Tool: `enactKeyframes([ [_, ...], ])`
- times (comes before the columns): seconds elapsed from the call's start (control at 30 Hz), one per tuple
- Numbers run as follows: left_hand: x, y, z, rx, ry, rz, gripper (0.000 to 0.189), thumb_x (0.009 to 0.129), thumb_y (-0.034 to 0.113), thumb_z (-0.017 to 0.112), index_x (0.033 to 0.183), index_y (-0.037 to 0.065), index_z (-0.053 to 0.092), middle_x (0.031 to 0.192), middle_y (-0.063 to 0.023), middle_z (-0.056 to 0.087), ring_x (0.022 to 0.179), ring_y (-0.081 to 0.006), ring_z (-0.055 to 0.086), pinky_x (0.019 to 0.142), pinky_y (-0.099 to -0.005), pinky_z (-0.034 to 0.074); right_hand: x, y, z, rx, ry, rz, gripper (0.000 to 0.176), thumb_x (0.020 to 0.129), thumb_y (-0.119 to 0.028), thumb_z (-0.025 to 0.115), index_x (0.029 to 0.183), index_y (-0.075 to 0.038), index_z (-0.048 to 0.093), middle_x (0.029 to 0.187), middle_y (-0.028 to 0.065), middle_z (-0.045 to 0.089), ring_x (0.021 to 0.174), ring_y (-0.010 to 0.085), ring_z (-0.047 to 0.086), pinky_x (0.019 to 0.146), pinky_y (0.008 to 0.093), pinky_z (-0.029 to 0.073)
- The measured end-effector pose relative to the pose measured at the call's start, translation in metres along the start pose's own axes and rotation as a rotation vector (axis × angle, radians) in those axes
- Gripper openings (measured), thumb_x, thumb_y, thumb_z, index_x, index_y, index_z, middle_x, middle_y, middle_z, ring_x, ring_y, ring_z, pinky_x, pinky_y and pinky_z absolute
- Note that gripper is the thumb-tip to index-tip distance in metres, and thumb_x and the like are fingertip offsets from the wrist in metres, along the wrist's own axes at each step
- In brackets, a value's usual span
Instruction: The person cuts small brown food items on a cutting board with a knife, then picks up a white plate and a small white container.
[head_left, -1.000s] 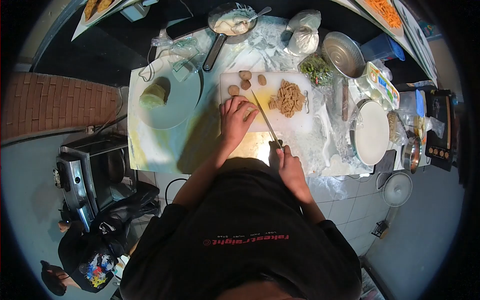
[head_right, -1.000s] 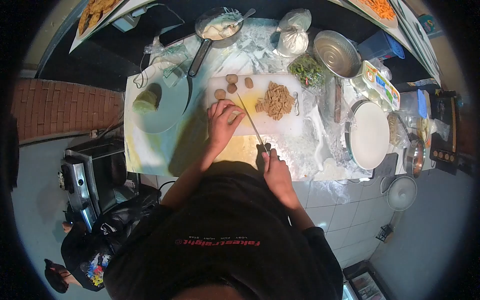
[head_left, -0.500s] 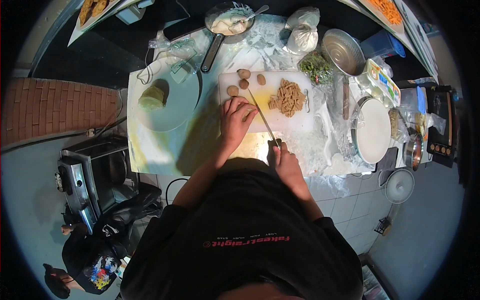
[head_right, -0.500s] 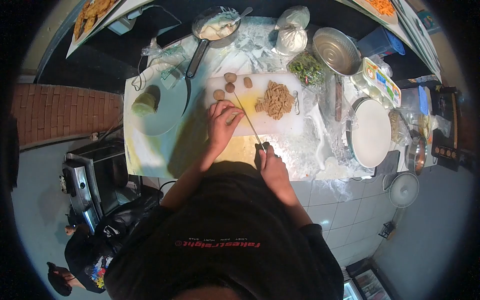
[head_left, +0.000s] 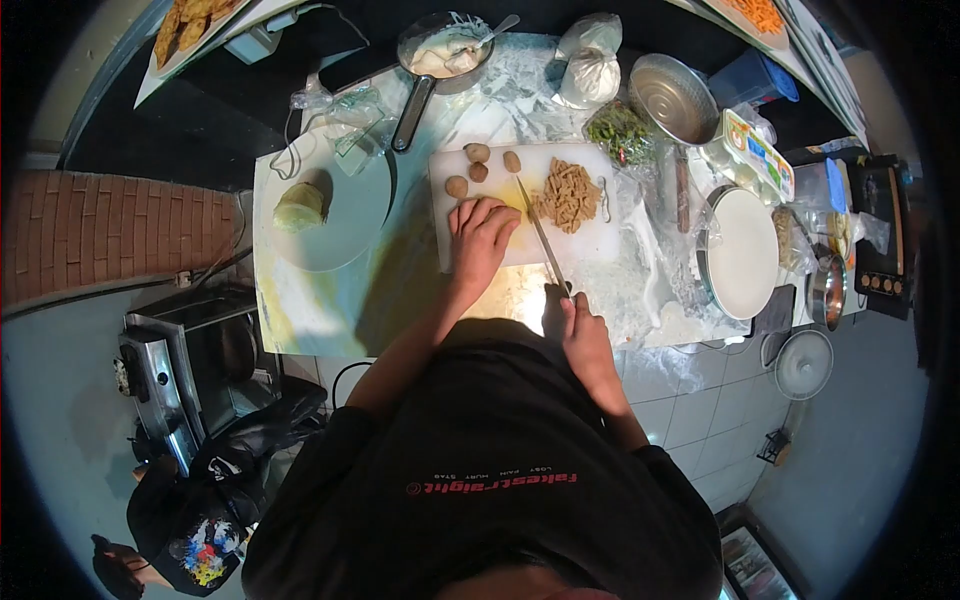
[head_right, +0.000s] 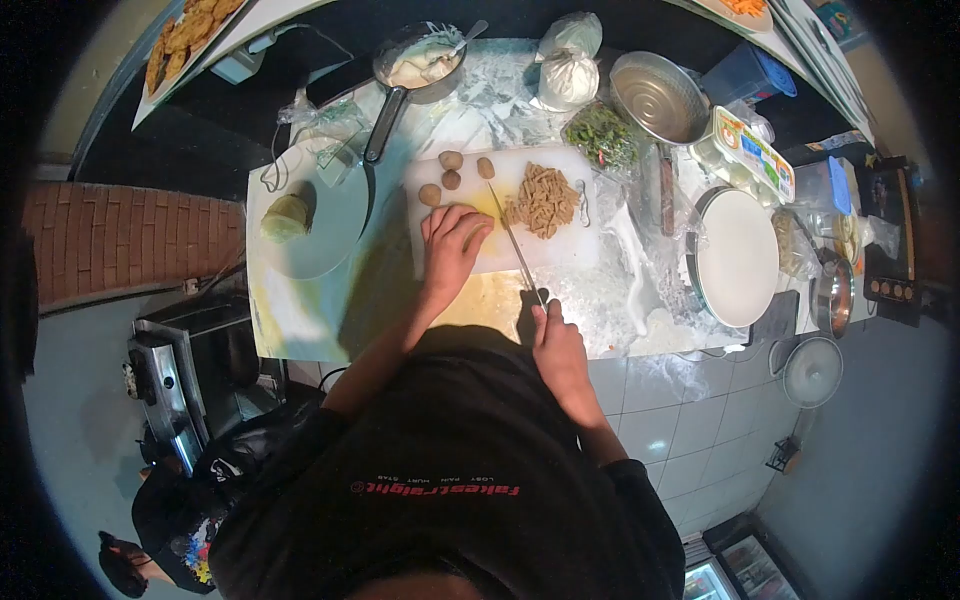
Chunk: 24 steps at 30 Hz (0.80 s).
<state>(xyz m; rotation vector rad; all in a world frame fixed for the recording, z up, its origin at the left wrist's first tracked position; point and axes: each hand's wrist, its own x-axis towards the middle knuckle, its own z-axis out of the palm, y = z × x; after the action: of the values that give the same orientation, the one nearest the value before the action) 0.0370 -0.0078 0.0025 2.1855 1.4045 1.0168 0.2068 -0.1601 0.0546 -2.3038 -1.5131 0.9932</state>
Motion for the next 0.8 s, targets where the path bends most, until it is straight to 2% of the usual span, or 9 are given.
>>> enactKeyframes([
  [0.17, -0.003, -0.013, 0.0, -0.054, 0.033, 0.042, 0.015, 0.088, 0.013, 0.072, 0.102, 0.012, 0.073, 0.103, -0.0023, 0.068, 0.101, -0.0261, 0.059, 0.094, -0.0403, 0.041, -0.001, -0.005, -0.001, 0.025, -0.02, -0.005, 0.038, 0.11, -0.037, 0.043, 0.116, 0.0, 0.052, 0.073, 0.0341, 0.064, 0.075, 0.0567, 0.063, 0.064, 0.0641, 0.051],
  [0.27, -0.005, -0.017, -0.009, -0.08, 0.013, 0.004, 0.02, 0.088, 0.01, 0.072, 0.108, 0.011, 0.071, 0.101, -0.0048, 0.067, 0.103, -0.0286, 0.06, 0.094, -0.0425, 0.042, -0.005, -0.012, -0.004, 0.0, -0.012, -0.022, 0.038, 0.11, -0.036, 0.043, 0.115, 0.0, 0.052, 0.075, 0.0338, 0.065, 0.076, 0.0565, 0.063, 0.065, 0.064, 0.051],
  [0.33, -0.009, -0.021, -0.018, -0.065, 0.005, -0.015, 0.021, 0.088, 0.012, 0.073, 0.109, 0.011, 0.071, 0.104, -0.0058, 0.066, 0.105, -0.029, 0.059, 0.095, -0.0429, 0.043, -0.007, -0.013, -0.005, -0.016, -0.002, -0.032, 0.038, 0.11, -0.036, 0.043, 0.115, 0.001, 0.052, 0.076, 0.0335, 0.066, 0.076, 0.0564, 0.063, 0.065, 0.0638, 0.051],
  [0.4, -0.014, -0.024, -0.024, -0.048, -0.005, -0.036, 0.022, 0.088, 0.013, 0.074, 0.109, 0.011, 0.07, 0.106, -0.0068, 0.066, 0.107, -0.0295, 0.059, 0.096, -0.0433, 0.044, -0.006, -0.007, -0.002, -0.001, -0.079, -0.077, 0.039, 0.11, -0.036, 0.043, 0.113, 0.001, 0.053, 0.08, 0.033, 0.067, 0.077, 0.0562, 0.064, 0.066, 0.0634, 0.052],
  [0.53, -0.021, -0.03, -0.036, 0.019, -0.021, -0.034, 0.029, 0.082, 0.015, 0.08, 0.109, 0.012, 0.07, 0.11, -0.0063, 0.063, 0.107, -0.0285, 0.059, 0.097, -0.0447, 0.043, -0.007, -0.001, -0.001, -0.019, -0.072, -0.105, 0.039, 0.11, -0.036, 0.043, 0.112, 0.002, 0.054, 0.082, 0.0322, 0.068, 0.078, 0.0558, 0.064, 0.067, 0.0631, 0.052],
  [0.6, -0.021, -0.029, -0.041, 0.019, -0.04, 0.002, 0.031, 0.08, 0.015, 0.081, 0.109, 0.012, 0.069, 0.112, -0.0058, 0.062, 0.108, -0.0279, 0.058, 0.097, -0.0447, 0.043, -0.007, -0.002, -0.004, -0.005, -0.011, -0.069, 0.037, 0.11, -0.034, 0.046, 0.115, 0.001, 0.056, 0.075, 0.0357, 0.063, 0.077, 0.0573, 0.062, 0.064, 0.0637, 0.047],
  [0.67, -0.02, -0.028, -0.041, -0.035, -0.102, -0.033, 0.03, 0.082, 0.015, 0.081, 0.11, 0.01, 0.07, 0.117, -0.0074, 0.061, 0.115, -0.0299, 0.058, 0.101, -0.0434, 0.042, -0.004, -0.003, -0.009, -0.033, -0.022, -0.034, 0.037, 0.11, -0.035, 0.045, 0.113, 0.001, 0.055, 0.078, 0.0346, 0.065, 0.077, 0.0565, 0.063, 0.065, 0.0637, 0.049],
  [0.8, -0.017, -0.029, -0.041, -0.031, -0.119, -0.049, 0.03, 0.081, 0.015, 0.082, 0.108, 0.01, 0.069, 0.117, -0.0073, 0.061, 0.115, -0.0295, 0.058, 0.102, -0.0436, 0.041, -0.006, -0.005, -0.014, -0.029, -0.018, -0.005, 0.036, 0.11, -0.035, 0.045, 0.109, 0.0, 0.054, 0.079, 0.0343, 0.066, 0.078, 0.0559, 0.064, 0.066, 0.0639, 0.051],
])
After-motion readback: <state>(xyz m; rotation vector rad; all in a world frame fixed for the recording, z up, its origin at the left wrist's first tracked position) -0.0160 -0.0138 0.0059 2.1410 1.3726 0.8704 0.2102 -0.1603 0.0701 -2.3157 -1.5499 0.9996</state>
